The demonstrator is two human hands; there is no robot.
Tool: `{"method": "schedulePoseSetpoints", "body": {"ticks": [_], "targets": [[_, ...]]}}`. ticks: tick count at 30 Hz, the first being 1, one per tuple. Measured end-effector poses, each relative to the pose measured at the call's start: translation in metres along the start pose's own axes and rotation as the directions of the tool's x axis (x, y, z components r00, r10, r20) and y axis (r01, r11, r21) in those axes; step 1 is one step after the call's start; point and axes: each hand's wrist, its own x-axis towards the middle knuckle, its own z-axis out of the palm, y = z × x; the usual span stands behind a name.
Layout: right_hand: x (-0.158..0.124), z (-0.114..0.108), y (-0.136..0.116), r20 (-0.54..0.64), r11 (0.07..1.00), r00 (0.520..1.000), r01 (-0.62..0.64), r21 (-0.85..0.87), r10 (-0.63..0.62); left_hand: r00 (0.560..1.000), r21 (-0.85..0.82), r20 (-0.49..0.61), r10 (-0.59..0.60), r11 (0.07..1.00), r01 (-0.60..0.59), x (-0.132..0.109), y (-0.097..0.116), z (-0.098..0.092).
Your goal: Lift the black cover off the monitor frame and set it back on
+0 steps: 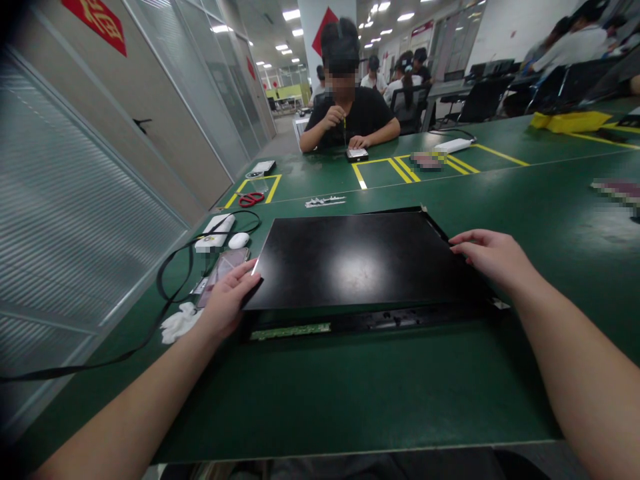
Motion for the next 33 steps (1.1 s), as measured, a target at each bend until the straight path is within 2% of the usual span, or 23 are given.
{"method": "schedulePoseSetpoints", "body": {"ticks": [4,13,21,26,33], "targets": [[0.002,0.000,0.004,0.017,0.991,0.999,0.052,-0.126,-0.050,1.000,0.002,0.015,0.014,1.000,-0.014,-0.001,0.000,0.000],[0.004,-0.001,0.004,0.028,0.962,0.995,0.098,-0.254,-0.094,1.000,-0.005,-0.005,0.030,1.000,-0.030,-0.005,0.003,0.004],[0.004,0.000,0.007,0.012,0.953,0.990,0.141,-0.267,-0.143,1.000,-0.007,-0.012,0.021,1.000,-0.022,-0.004,0.001,0.002],[0.003,-0.001,0.005,0.010,0.957,0.992,0.120,-0.263,-0.122,1.000,-0.013,-0.011,0.011,1.000,-0.011,-0.003,0.000,0.002],[0.000,-0.012,-0.001,-0.068,0.983,0.996,0.050,-0.178,-0.062,1.000,-0.024,0.018,0.018,1.000,-0.018,-0.003,-0.001,0.002]]}}
